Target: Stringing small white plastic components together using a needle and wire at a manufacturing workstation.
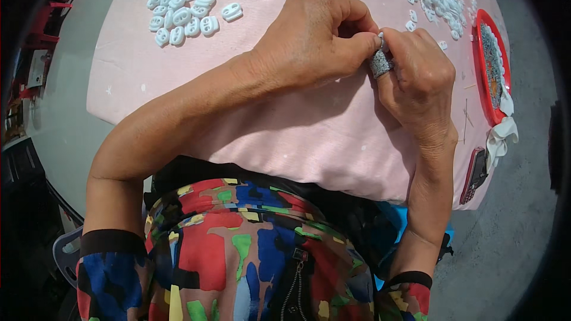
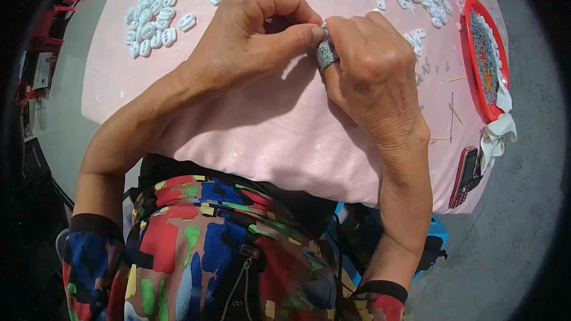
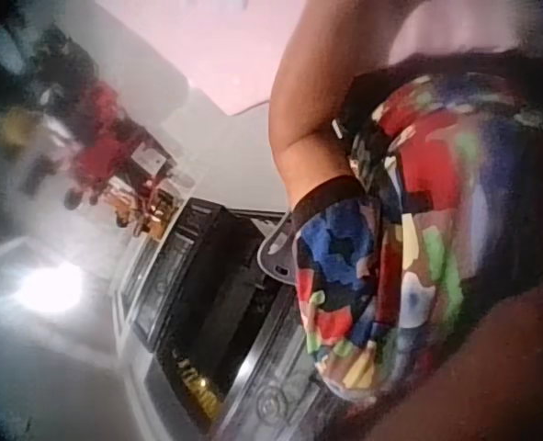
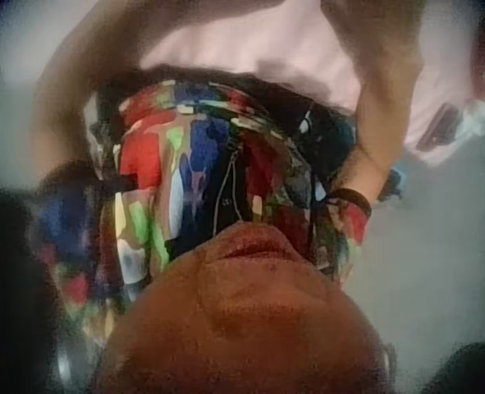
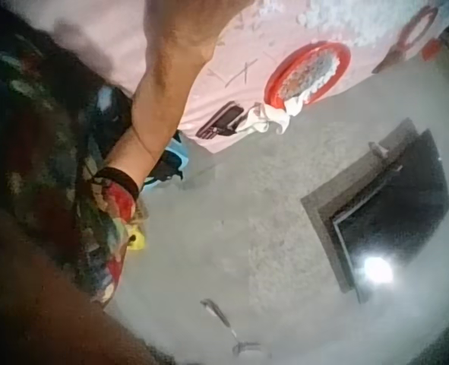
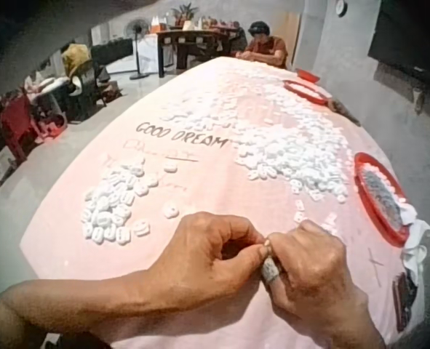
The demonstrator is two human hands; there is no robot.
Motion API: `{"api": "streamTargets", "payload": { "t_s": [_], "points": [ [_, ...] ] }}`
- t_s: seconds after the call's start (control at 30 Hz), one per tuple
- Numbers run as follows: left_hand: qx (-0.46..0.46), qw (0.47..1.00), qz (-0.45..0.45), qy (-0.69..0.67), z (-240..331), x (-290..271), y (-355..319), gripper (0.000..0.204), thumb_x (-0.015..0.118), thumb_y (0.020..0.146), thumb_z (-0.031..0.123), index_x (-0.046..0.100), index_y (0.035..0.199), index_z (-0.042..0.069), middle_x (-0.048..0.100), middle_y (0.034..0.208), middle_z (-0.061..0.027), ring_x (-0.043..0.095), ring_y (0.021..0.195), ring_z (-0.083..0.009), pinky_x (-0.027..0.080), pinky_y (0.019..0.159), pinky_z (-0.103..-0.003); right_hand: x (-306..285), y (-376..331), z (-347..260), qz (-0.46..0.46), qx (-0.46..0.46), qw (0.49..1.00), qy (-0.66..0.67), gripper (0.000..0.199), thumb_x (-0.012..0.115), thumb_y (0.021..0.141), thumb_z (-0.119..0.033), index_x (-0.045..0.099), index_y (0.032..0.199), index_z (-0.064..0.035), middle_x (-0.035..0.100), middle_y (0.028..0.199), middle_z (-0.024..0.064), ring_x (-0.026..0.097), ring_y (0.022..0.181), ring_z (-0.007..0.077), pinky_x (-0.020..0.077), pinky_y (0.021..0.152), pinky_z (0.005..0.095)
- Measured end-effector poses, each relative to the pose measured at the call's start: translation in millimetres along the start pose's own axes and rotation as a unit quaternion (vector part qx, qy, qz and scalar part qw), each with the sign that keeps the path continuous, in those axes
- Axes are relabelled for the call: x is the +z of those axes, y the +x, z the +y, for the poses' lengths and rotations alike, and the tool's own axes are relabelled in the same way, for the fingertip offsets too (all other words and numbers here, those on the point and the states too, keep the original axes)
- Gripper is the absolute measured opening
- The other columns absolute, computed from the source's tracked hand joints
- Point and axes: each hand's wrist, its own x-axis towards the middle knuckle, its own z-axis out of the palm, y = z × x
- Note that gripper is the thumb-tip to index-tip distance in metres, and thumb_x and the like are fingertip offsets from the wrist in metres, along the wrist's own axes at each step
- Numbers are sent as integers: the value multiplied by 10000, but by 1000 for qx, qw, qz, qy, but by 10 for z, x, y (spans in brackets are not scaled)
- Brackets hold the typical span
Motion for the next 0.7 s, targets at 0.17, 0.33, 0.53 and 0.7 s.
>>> {"api": "streamTargets", "payload": {
  "t_s": [0.17,0.33,0.53,0.7],
  "points": [
    [20,1000,4,19,-10,6,2,178,668,887,138,687,895,-40,656,724,-22,605,672,-57,497,603,-199,9,1,29,-4,-9,1000,6,171,685,704,-6,563,819,-36,541,676,109,547,647,282,462,595,385],
    [14,999,-1,29,3,-1,-3,173,670,886,133,687,905,-38,658,731,-21,592,656,-52,483,578,-197,27,-15,21,2,-12,1000,7,172,675,695,-5,565,824,-32,545,688,114,554,662,291,468,606,386],
    [-125,968,-70,-204,204,-96,163,128,641,912,107,655,954,-13,636,799,-39,570,700,-75,473,593,-220,-44,2,-4,42,89,994,39,159,686,721,-48,616,862,-39,596,722,103,587,668,278,479,610,385],
    [-284,902,-85,-313,396,-193,208,153,591,961,136,627,955,-13,618,826,-61,559,692,-93,478,596,-233,-50,19,22,63,85,989,98,286,669,733,-28,682,1018,-48,646,776,93,610,683,228,488,622,319]
  ]
}}
